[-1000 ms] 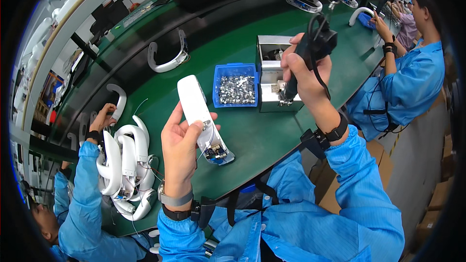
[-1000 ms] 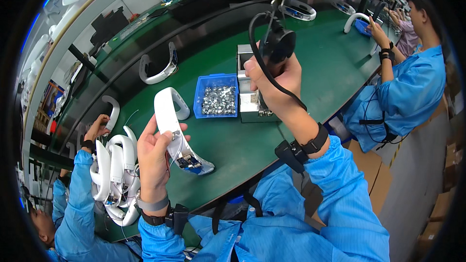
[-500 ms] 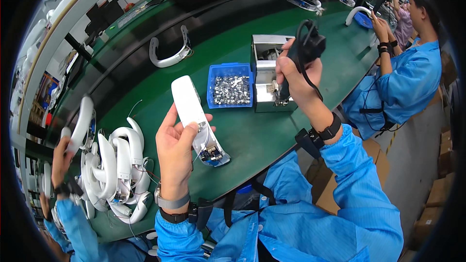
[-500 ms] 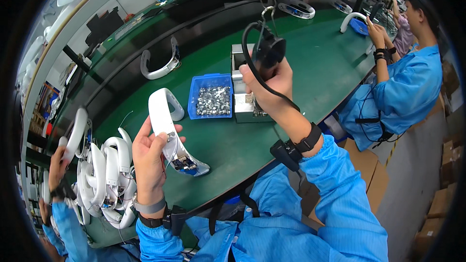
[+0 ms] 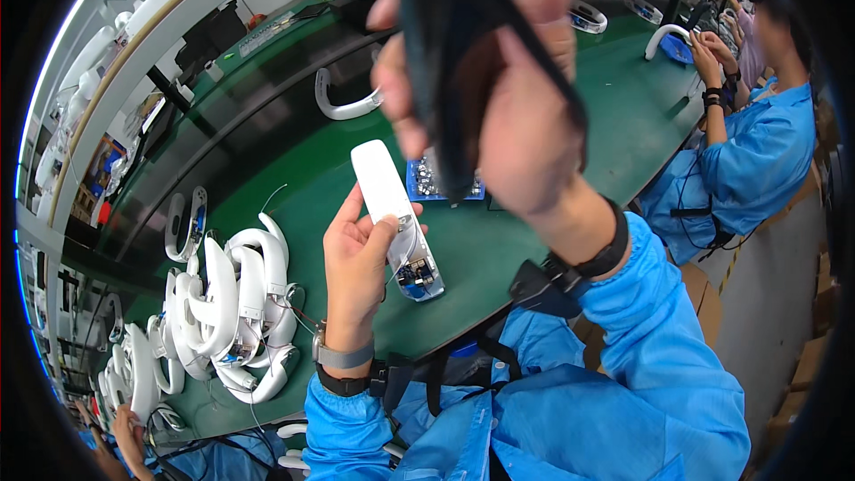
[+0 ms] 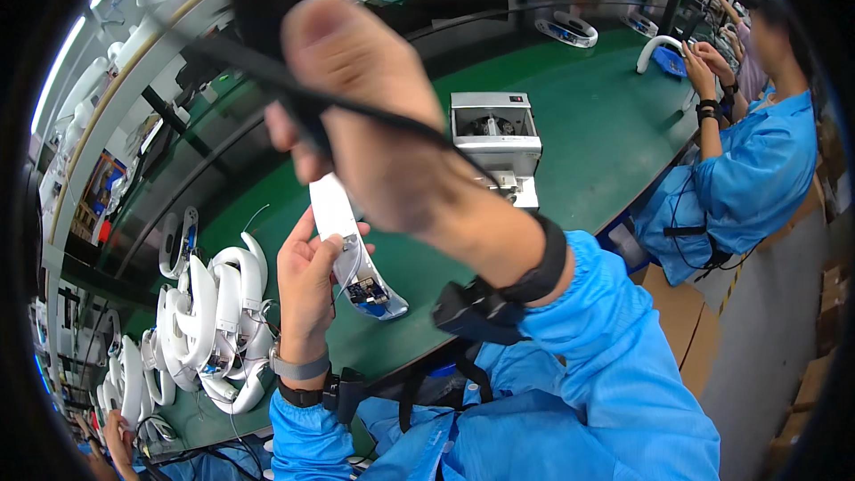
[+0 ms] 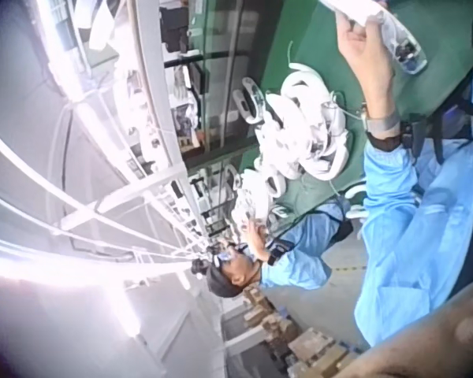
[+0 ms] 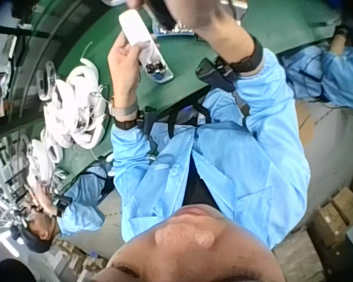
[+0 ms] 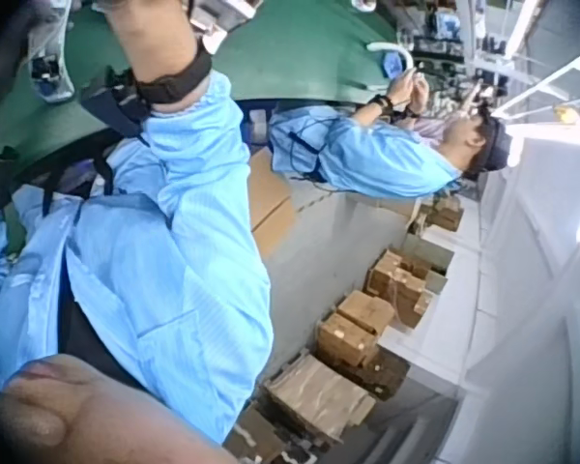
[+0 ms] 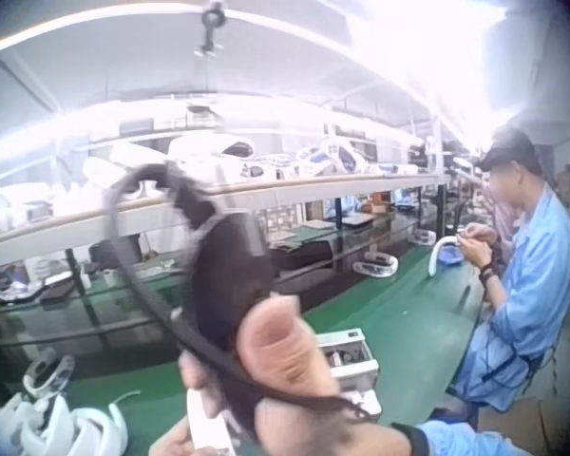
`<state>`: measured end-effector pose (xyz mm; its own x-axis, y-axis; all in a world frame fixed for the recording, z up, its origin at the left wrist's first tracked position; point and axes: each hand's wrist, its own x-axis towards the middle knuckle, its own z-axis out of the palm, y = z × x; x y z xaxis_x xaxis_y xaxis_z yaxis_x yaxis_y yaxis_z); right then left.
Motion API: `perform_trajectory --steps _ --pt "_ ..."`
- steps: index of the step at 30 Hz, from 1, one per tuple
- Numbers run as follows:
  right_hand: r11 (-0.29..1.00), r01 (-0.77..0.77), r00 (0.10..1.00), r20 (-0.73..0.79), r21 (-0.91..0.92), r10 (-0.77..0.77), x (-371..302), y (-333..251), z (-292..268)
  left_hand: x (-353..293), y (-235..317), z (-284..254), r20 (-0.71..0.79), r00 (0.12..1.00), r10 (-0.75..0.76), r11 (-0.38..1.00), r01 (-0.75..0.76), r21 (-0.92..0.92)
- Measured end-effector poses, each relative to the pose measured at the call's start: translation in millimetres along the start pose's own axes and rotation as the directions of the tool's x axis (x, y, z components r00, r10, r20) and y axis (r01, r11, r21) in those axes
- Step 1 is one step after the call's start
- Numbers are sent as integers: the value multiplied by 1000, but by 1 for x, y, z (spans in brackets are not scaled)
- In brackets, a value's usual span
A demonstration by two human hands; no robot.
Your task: Manually assemble white plastic neck-fan components by inserting internal electronics and securing parts.
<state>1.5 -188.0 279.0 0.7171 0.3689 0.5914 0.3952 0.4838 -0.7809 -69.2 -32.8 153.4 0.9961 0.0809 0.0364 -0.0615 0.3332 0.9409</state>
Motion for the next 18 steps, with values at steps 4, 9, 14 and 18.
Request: perform_trajectory --steps 4,9,14,18 --pt "996 76 996 50 -52 -73 6 3 35 0 2 3 3 999 44 999 -44 7" --pt "994 70 996 57 -80 -66 7 19 37 1 3 3 35 998 54 999 -54 -5" --pt "995 39 997 67 -96 -33 8 21 38 1 5 2 38 997 60 998 -60 7" --pt "996 38 997 73 -79 -33 6 25 36 1 6 3 31 998 47 999 -47 -2"
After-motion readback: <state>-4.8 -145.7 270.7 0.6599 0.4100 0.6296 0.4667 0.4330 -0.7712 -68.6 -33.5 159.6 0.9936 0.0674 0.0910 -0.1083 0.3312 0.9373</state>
